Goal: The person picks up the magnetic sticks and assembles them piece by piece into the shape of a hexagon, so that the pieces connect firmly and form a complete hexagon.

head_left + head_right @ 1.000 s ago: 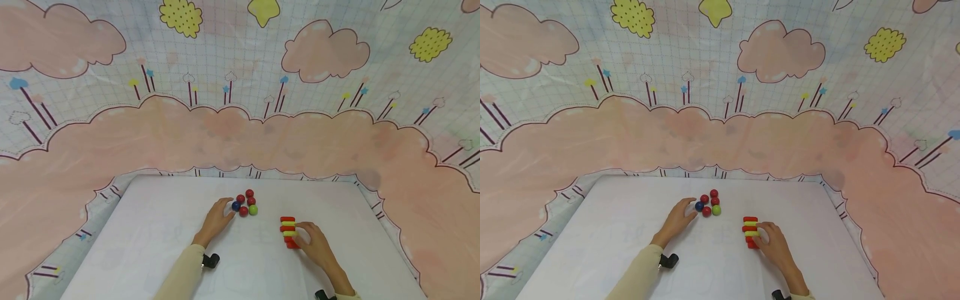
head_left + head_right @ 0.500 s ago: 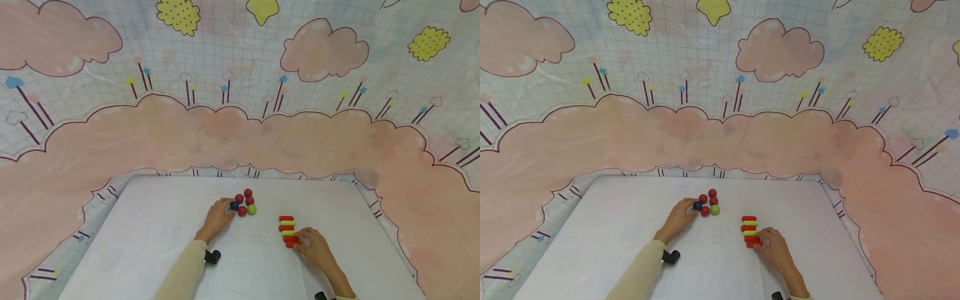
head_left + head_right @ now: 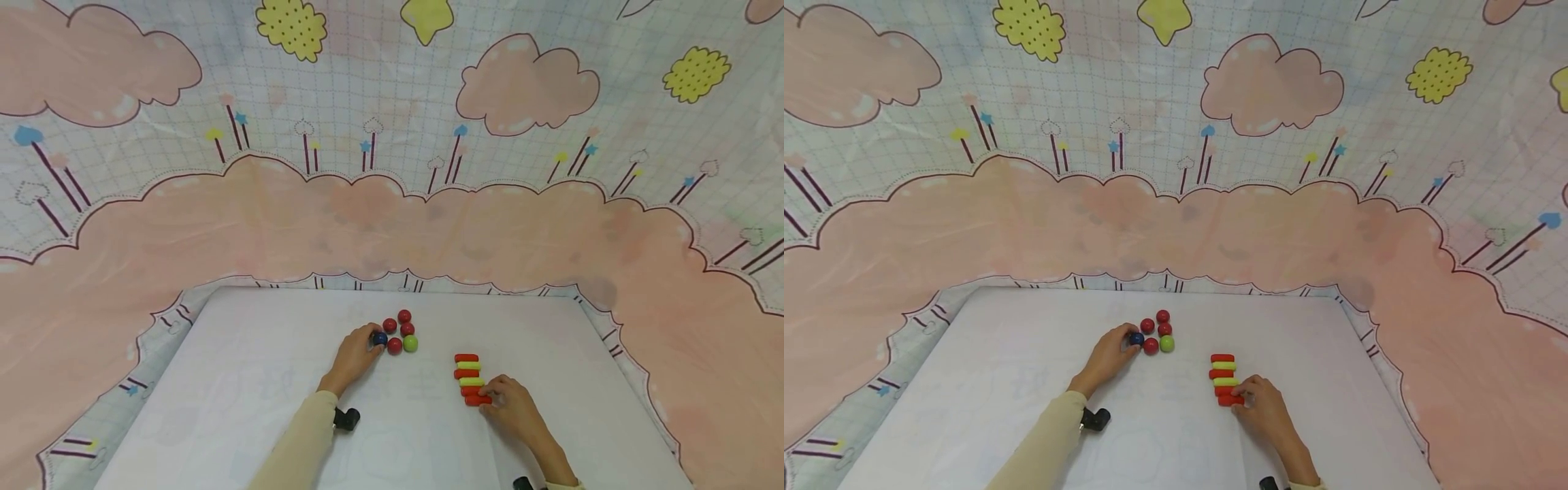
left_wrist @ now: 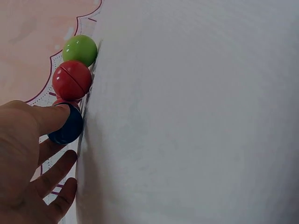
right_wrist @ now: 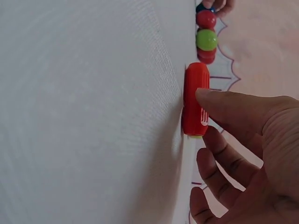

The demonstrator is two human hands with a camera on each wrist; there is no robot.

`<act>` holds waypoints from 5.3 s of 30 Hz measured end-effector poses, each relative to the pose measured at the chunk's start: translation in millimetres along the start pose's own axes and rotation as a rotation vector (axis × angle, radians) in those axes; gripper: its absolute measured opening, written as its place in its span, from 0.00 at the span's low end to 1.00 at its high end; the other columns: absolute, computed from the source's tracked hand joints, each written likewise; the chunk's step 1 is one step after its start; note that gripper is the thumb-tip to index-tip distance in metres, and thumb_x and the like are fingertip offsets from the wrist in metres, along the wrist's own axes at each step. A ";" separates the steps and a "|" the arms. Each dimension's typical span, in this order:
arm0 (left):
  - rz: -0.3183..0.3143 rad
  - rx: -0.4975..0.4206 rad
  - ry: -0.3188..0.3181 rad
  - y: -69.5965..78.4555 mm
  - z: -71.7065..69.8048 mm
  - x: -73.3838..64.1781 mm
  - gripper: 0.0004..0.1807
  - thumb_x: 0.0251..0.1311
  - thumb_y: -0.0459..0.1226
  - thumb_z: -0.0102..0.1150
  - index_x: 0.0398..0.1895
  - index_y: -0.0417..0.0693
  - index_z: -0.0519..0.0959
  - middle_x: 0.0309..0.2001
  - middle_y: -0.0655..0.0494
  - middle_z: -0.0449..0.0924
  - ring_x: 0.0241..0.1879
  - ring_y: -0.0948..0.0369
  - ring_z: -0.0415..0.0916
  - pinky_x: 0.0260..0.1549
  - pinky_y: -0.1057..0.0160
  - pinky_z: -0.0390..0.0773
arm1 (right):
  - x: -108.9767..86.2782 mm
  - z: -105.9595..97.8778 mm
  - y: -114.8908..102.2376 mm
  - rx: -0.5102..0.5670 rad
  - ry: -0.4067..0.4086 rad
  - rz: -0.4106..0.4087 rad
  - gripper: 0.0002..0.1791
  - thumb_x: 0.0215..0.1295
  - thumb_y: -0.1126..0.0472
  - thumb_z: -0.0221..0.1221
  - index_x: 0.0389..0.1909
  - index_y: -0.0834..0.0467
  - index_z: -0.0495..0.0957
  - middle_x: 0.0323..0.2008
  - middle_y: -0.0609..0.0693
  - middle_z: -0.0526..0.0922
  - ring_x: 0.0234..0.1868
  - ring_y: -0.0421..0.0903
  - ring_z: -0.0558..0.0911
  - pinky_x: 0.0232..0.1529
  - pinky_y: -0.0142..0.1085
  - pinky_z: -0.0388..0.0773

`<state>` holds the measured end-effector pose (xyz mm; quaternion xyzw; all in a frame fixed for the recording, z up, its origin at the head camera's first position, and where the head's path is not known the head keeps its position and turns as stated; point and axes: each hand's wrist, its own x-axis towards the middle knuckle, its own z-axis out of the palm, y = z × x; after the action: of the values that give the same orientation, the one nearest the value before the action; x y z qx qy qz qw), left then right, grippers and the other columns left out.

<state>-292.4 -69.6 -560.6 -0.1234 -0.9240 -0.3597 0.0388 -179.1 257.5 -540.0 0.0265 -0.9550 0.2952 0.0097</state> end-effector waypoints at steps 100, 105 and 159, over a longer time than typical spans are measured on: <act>0.148 -0.271 0.144 47.5 -44.1 -56.3 0.21 0.58 0.35 0.68 0.55 0.47 0.76 0.50 0.56 0.79 0.49 0.61 0.77 0.48 0.64 0.81 | 65.4 -8.8 -124.2 0.218 -0.036 -0.266 0.13 0.56 0.63 0.70 0.43 0.51 0.86 0.40 0.45 0.86 0.43 0.49 0.80 0.43 0.42 0.82; 0.127 -0.280 0.130 49.7 -42.1 -57.0 0.21 0.58 0.35 0.69 0.55 0.47 0.76 0.50 0.57 0.79 0.50 0.61 0.77 0.49 0.63 0.81 | 66.6 -4.1 -126.7 0.218 -0.040 -0.277 0.14 0.55 0.65 0.70 0.44 0.53 0.86 0.40 0.46 0.86 0.42 0.48 0.80 0.42 0.44 0.82; 0.164 -0.117 0.034 45.9 -43.6 -62.9 0.17 0.63 0.38 0.64 0.54 0.48 0.78 0.48 0.54 0.83 0.43 0.60 0.78 0.48 0.55 0.82 | 62.8 20.6 -138.8 0.359 -0.007 -0.401 0.11 0.58 0.67 0.68 0.42 0.55 0.84 0.42 0.50 0.86 0.46 0.54 0.83 0.44 0.38 0.84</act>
<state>-220.6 -79.0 -508.4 -0.1946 -0.8875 -0.4106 0.0764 -234.0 128.6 -476.6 0.2177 -0.8631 0.4517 0.0601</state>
